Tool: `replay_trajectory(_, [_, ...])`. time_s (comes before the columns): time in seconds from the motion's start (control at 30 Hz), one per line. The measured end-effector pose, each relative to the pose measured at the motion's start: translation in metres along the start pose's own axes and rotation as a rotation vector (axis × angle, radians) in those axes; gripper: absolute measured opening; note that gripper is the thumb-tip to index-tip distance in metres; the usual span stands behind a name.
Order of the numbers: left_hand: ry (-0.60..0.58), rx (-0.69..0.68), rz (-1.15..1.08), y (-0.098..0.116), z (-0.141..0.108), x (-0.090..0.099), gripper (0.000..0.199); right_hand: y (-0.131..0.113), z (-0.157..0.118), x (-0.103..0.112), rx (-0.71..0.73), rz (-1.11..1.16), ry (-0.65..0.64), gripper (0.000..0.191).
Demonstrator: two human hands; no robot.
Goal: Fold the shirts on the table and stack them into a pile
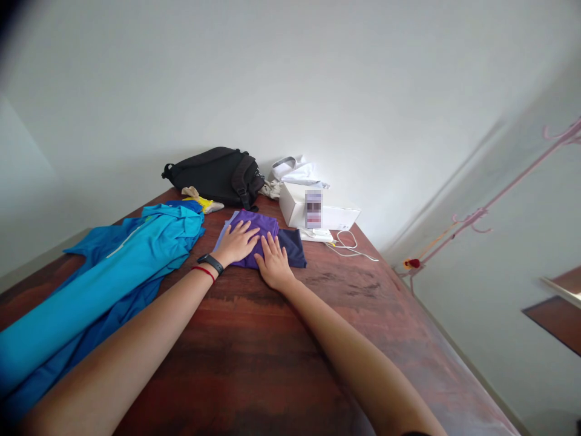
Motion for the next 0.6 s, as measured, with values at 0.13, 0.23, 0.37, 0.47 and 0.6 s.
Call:
replay_trajectory(0.13, [-0.009,0.033,0.039,0.001,-0.001,-0.001,0.048,-0.007,-0.039,0.004,0.068,-0.067,-0.044,0.078])
replay_trajectory(0.23, [-0.043,0.025,0.078,-0.001,0.0,-0.002,0.052,-0.007,-0.071,0.012,0.086,-0.049,-0.095,0.079])
replay_trajectory(0.37, [-0.073,0.024,0.122,-0.005,0.002,-0.004,0.055,-0.005,-0.106,0.024,0.149,0.023,-0.123,0.075])
replay_trajectory(0.47, [-0.085,0.025,0.163,-0.008,0.002,-0.006,0.056,-0.005,-0.119,0.03,0.174,0.061,-0.154,0.069])
replay_trajectory(0.6, [-0.1,0.032,0.196,-0.01,0.004,-0.006,0.056,-0.007,-0.12,0.034,0.16,0.189,-0.139,0.063])
Point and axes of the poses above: each hand's wrist, its own z-axis towards the middle knuckle, its own x-axis out of the back of the hand, y = z × x, the point moved 1 cm from there along z, towards the middle knuckle, and after that the axes turned 6 degrees about -x, right-handed, at the moved point
